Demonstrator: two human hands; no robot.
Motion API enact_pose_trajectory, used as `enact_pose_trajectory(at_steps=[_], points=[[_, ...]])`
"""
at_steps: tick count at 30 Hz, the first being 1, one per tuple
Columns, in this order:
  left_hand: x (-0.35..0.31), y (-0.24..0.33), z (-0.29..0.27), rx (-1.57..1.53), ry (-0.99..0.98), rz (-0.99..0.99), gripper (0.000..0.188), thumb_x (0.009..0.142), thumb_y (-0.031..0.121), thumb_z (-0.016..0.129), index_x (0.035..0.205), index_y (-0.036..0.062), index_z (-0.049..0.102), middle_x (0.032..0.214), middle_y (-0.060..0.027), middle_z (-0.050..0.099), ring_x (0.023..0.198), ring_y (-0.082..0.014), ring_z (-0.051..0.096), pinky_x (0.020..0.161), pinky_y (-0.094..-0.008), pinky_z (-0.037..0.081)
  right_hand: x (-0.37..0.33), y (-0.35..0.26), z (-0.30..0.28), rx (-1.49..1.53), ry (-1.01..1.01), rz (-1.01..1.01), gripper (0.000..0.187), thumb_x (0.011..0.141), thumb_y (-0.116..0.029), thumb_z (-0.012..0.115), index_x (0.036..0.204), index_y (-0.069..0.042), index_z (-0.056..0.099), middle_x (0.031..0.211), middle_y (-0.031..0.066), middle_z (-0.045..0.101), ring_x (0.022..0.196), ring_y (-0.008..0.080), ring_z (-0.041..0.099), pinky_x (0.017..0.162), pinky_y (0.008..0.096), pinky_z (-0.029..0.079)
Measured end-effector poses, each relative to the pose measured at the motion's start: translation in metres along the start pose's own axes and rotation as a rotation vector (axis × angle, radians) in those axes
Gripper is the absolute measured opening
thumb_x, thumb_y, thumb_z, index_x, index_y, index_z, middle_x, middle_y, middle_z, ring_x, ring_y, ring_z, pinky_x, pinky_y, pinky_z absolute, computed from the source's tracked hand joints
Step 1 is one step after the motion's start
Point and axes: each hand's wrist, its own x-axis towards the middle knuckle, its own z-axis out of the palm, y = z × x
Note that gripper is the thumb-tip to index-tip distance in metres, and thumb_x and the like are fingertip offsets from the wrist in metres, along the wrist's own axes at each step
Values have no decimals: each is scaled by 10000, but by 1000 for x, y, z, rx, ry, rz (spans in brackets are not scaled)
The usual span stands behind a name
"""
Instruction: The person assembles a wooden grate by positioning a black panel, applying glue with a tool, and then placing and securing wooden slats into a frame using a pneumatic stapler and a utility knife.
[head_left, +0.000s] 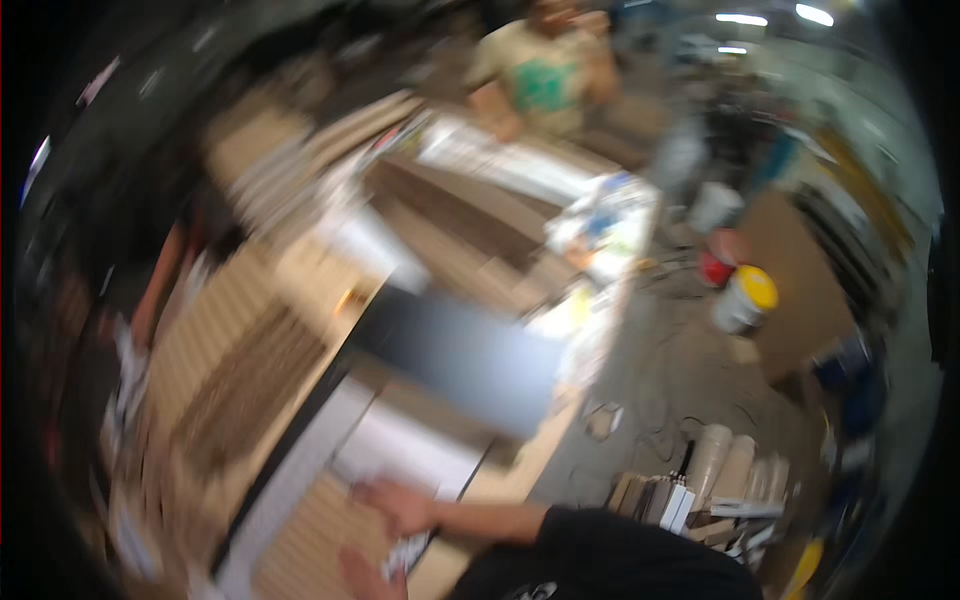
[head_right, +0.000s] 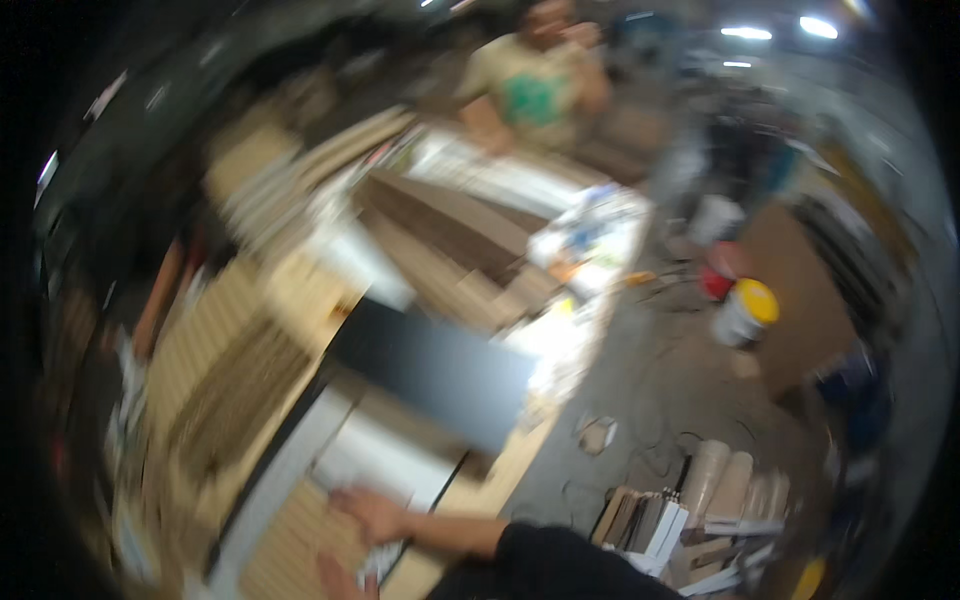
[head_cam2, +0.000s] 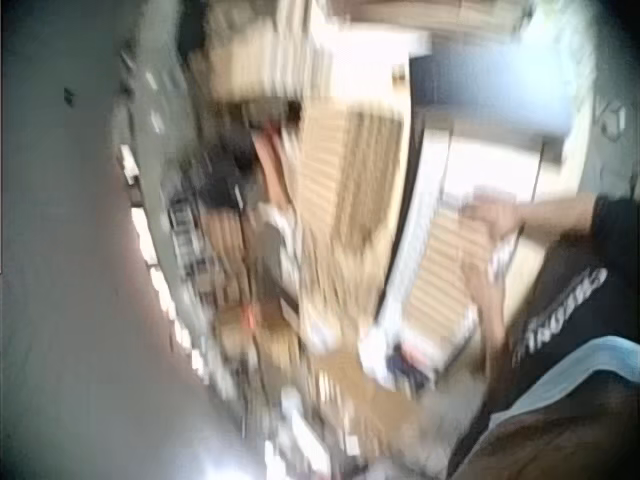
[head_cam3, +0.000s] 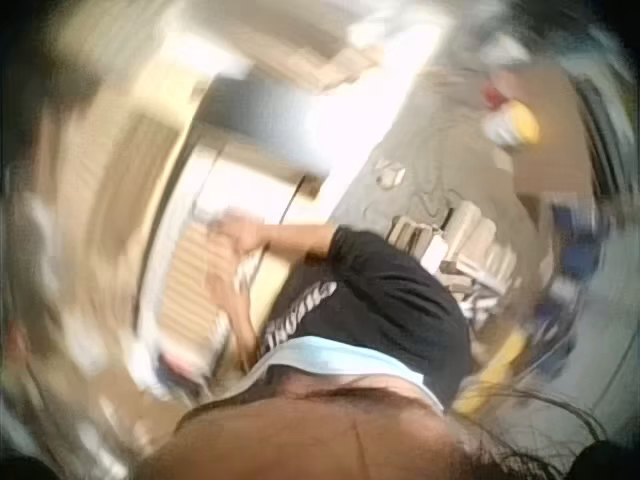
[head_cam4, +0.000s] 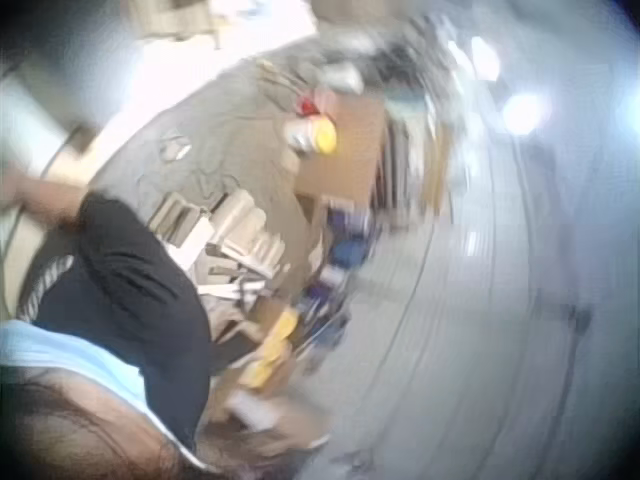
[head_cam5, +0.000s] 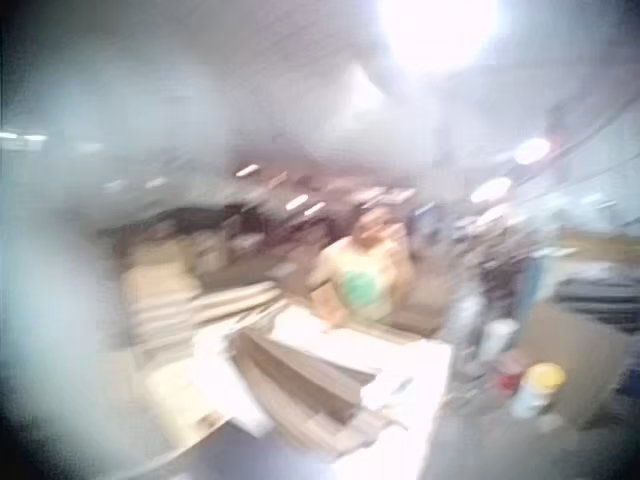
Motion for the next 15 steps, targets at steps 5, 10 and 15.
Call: enact_pose_trajectory(at_steps=[5, 10, 15], points=[[38, 36, -35, -90, -290, -326, 868, 746, 407, 645, 1393, -13, 248, 1452, -219, 231, 1357, -372, 183, 1090, -511, 123, 3, -11, -38, -256, -97, -2, 764, 694, -425, 626, 1361, -143, 382, 1372, 170, 376, 1305, 366, 297, 1040, 565, 226], [10, 23, -41, 1, -263, -467, 843, 790, 511, 570, 1402, 22, 260, 1480, -165, 194, 1376, -362, 120, 1082, -552, 71, 17, -29, -36, -285, -199, 19, 721, 736, -453, 604, 1349, -140, 390, 1382, 142, 378, 1319, 348, 285, 1067, 519, 206], [-36, -9, -57, -119, -156, -542, 784, 806, 487, 564, 1402, 59, 288, 1468, -191, 210, 1361, -397, 151, 1064, -581, 100, 20, -37, -37, -299, -216, 38, 723, 747, -466, 591, 1358, -137, 388, 1383, 145, 379, 1316, 355, 288, 1066, 528, 201]])
